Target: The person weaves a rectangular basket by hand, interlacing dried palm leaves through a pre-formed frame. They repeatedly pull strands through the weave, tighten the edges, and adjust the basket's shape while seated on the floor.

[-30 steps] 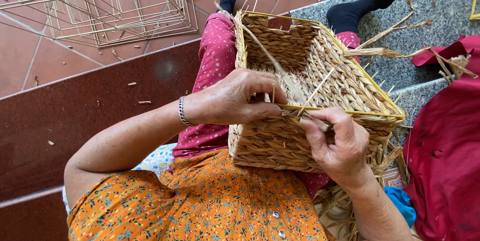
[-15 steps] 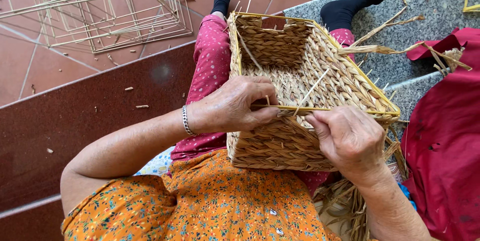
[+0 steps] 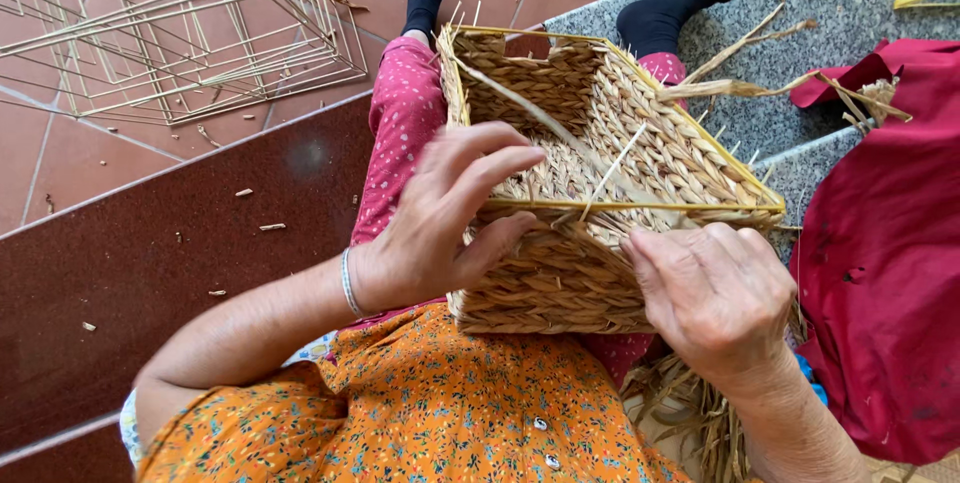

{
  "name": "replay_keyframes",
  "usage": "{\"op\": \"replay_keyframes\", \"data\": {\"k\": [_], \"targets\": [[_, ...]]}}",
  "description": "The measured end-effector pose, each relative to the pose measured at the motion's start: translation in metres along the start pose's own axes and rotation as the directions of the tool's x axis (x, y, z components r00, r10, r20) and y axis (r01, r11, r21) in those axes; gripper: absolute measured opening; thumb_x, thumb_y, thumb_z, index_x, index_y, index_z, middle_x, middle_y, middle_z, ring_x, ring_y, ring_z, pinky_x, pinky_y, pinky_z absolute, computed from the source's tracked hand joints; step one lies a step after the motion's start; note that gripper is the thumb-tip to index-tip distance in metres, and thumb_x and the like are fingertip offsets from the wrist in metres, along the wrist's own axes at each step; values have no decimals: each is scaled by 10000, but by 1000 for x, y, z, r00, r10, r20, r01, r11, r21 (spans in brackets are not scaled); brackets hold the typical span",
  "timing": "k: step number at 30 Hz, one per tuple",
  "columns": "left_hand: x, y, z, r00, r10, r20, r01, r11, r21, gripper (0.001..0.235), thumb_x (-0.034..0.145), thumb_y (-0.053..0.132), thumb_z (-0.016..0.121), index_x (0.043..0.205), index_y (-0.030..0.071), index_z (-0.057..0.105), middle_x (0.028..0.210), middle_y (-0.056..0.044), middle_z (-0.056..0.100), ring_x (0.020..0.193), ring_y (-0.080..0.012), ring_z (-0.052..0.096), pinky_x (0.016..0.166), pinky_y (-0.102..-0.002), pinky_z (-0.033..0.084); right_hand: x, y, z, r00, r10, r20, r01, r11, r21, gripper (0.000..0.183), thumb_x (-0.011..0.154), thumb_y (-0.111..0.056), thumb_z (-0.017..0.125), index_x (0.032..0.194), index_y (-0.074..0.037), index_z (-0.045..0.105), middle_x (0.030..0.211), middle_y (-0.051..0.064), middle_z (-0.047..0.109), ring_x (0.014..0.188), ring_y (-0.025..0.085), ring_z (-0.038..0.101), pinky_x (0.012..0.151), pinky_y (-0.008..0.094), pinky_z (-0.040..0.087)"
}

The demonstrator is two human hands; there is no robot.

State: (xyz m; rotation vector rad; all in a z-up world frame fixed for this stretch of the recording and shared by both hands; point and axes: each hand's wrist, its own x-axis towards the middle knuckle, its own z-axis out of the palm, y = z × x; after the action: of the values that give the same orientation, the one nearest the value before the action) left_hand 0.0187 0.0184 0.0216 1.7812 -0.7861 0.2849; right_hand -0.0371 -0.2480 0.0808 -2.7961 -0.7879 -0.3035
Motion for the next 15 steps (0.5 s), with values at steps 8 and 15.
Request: {"op": "replay_keyframes", "data": {"k": [8,15], "targets": [[-9,21,45,961,69,267,-141,955,262,445,928,199,681,1324,10,613,971,-42,562,906,-215,553,762,-383,437,15,-31,-7,978,-207,11,207,977,46,249,824,-16,707,1063,45,673,973,169,679,792,297,625,674,425,491],[-11,10,51,963,116,245,-181,948,262,189,880,185,674,998,62,593,893,-65,549,857,-239,564,760,-393,460,-17,-39,-40,969,-244,-32,246,959,144,228,913,-131,815,1076,-13,708,782,36,660,640,188,613,600,342,464]]}}
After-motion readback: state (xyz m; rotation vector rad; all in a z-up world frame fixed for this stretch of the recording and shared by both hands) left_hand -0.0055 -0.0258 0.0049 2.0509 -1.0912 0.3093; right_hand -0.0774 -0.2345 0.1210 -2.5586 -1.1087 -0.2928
